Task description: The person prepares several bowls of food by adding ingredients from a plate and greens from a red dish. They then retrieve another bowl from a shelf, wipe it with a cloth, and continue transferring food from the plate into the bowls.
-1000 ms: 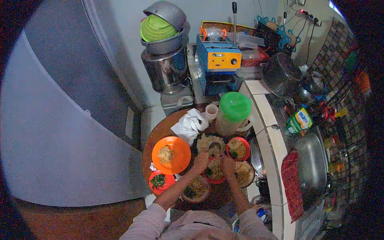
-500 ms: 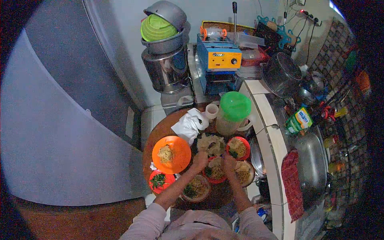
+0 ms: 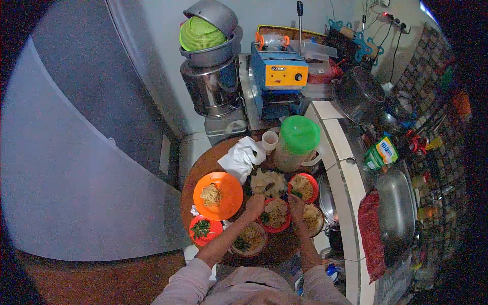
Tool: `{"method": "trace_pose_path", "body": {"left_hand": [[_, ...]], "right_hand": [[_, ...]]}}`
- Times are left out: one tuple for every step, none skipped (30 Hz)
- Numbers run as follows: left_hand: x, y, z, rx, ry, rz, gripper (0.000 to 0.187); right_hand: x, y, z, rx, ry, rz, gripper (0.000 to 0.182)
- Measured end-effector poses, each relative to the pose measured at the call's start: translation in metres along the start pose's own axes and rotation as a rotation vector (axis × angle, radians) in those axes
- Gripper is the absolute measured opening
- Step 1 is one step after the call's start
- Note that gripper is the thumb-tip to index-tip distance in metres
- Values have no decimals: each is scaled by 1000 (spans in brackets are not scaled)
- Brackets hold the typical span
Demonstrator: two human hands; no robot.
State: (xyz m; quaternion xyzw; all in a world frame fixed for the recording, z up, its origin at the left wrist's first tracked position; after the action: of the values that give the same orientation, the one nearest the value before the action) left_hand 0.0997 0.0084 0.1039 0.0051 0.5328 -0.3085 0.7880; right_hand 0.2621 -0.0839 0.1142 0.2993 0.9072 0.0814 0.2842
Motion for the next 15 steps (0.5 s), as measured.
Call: {"method": "trace_pose_path", "body": {"left_hand": [[3, 1, -2, 69, -87, 62, 16], [5, 3, -3, 140, -174, 125, 17], [2, 3, 0, 140, -173, 124, 17], [1, 5, 0, 59, -101, 60, 17], [0, 4, -2, -23, -28, -5, 17], [-2, 1, -1, -23, -28, -6, 17], [-10, -2, 4, 15, -39, 61, 17], [-18, -6, 8, 51, -50, 128, 18], [-20, -7, 11, 50, -50, 128, 18], [-23, -8, 12, 23, -37, 128, 18], [-25, -8, 12, -5, -25, 126, 18], [-25, -7, 12, -5, -26, 126, 18], [-23, -7, 14, 23, -22, 99, 18], [-19, -6, 15, 51, -17, 72, 18], [-12, -2, 14, 52, -17, 71, 18]], "right_hand": [[1, 0, 1, 52, -22, -27, 27], [2, 1, 2, 103, -45, -53, 27], [3, -1, 9, 104, -45, -53, 27], [7, -4, 20, 87, -10, -40, 28], [9, -7, 30, 70, 25, -27, 29], [10, -5, 30, 71, 25, -27, 29], [15, -4, 38, 150, -48, -96, 30], [20, -4, 46, 229, -121, -166, 32], [19, -3, 40, 229, -121, -166, 32], [15, -2, 33, 211, -274, -180, 34], [11, -2, 26, 193, -428, -194, 36], [13, -28, 82, 194, -429, -194, 36], [17, -40, 129, 131, -205, -86, 36], [38, -30, 160, 68, 19, 22, 36], [15, -37, 132, 69, 18, 23, 36]]}}
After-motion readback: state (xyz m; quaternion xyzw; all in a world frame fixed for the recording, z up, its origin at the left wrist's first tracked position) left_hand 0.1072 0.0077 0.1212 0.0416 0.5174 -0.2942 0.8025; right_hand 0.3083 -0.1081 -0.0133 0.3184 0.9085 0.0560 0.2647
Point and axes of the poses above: each hand's wrist, its own y-axis towards the middle knuckle, its own x-axis out of the palm, z = x × y, the point moved 9 cm from there along y, towards the middle knuckle, and after that the axes turned 9 degrees about -x, right-handed, at the moved point
